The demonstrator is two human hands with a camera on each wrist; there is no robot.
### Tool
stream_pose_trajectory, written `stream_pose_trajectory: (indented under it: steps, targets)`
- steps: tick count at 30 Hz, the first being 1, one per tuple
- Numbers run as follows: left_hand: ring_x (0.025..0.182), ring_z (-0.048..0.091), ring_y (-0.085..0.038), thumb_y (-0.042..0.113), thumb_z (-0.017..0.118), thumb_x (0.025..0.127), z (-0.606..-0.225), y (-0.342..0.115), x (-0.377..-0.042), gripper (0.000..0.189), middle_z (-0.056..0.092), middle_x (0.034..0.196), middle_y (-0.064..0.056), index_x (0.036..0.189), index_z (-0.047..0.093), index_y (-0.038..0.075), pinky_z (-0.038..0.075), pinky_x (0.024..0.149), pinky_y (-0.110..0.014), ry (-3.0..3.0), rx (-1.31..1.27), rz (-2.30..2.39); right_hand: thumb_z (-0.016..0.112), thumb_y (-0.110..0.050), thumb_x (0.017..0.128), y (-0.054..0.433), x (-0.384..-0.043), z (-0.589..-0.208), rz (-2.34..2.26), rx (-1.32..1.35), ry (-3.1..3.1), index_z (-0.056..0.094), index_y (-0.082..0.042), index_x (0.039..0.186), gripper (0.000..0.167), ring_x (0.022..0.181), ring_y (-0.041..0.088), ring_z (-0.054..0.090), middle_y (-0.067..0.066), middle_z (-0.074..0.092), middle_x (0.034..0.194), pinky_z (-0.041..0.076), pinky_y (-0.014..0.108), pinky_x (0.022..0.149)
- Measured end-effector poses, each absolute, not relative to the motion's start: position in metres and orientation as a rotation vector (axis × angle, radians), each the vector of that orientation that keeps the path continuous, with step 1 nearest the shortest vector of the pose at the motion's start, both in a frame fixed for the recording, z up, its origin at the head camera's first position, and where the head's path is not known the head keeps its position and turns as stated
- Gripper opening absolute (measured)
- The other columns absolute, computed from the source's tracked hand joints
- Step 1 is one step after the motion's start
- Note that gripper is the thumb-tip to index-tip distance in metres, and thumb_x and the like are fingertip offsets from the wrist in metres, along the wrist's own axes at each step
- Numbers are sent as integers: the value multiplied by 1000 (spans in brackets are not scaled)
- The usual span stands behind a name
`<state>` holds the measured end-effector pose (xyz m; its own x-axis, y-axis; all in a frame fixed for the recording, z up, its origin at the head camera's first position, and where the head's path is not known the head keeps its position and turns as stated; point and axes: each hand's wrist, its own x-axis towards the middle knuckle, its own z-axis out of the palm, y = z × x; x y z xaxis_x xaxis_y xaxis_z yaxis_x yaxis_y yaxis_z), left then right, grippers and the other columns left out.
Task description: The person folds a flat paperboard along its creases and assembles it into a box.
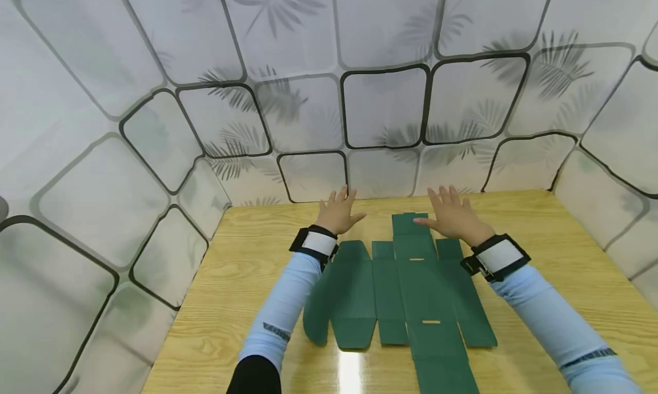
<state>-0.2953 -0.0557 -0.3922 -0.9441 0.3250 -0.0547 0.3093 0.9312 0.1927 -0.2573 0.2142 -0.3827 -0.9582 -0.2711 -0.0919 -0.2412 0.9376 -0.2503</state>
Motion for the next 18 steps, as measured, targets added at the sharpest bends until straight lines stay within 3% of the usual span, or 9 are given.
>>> stream_pose_trajectory:
  steps: [5, 9, 13, 18]
  targets:
    - [147, 21, -34, 51, 56, 93, -414, -58, -274, 73, 19, 162, -6, 154, 27, 22, 27, 113, -57, 2910, 709, -64, 62, -54, 88, 214, -231, -414, -253, -463, 2886, 24, 11, 148, 96, 134, 62, 19, 43, 22, 146, 25, 73, 101]
    - [146, 25, -33, 53, 75, 77, -434, -61, -254, 92, 22, 161, -3, 153, 30, 26, 34, 110, -52, 2818, 864, -347, 71, -57, 78, 212, -204, -442, -283, -419, 2708, 21, 12, 148, 110, 131, 66, 18, 46, 17, 146, 32, 71, 97]
    - [146, 25, -31, 45, 90, 60, -453, -64, -243, 115, 19, 162, 0, 154, 26, 30, 37, 109, -51, 2696, 979, -505, 77, -60, 69, 210, -184, -463, -288, -318, 2610, 19, 13, 148, 122, 133, 67, 10, 47, 9, 147, 31, 75, 94]
    - [149, 19, -26, 36, 94, 54, -469, -67, -241, 124, 13, 163, 4, 155, 21, 34, 34, 111, -53, 2597, 999, -535, 83, -61, 61, 206, -169, -484, -280, -293, 2598, 19, 13, 148, 130, 133, 68, 3, 47, 5, 148, 25, 80, 92]
